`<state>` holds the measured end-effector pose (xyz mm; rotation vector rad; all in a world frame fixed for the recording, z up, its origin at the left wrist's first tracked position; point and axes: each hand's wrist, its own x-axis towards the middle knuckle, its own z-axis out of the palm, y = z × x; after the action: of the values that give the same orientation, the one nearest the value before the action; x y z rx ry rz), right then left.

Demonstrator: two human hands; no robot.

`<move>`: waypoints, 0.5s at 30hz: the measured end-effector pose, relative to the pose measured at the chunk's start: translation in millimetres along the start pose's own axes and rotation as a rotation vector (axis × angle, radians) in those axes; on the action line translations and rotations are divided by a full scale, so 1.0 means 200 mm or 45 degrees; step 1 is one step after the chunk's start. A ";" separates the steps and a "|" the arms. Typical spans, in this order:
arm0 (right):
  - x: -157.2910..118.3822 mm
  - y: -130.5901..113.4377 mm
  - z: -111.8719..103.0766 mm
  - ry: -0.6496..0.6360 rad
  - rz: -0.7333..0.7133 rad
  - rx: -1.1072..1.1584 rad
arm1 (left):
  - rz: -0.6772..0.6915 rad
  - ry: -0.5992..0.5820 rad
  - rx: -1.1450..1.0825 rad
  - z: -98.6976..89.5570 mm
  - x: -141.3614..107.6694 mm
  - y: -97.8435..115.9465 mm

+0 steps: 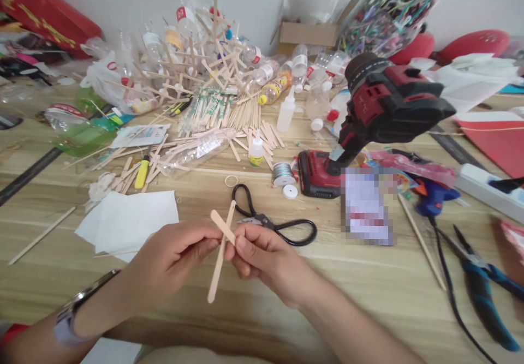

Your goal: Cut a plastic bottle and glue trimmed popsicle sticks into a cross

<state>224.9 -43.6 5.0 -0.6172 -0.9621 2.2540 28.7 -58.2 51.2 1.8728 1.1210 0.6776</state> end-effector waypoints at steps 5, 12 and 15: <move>0.00 0.01 -0.02 -0.006 0.018 -0.103 | 0.051 0.023 0.074 0.01 -0.01 0.00; 0.01 0.02 -0.04 -0.048 0.074 -0.138 | 0.089 0.021 0.114 0.02 -0.02 0.01; 0.02 0.02 -0.03 -0.019 0.091 -0.168 | 0.080 0.012 0.132 0.02 -0.01 0.01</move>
<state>225.4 -40.7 -3.2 -0.7029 -1.1190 2.2732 31.8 -63.1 51.5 2.0016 1.1255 0.6754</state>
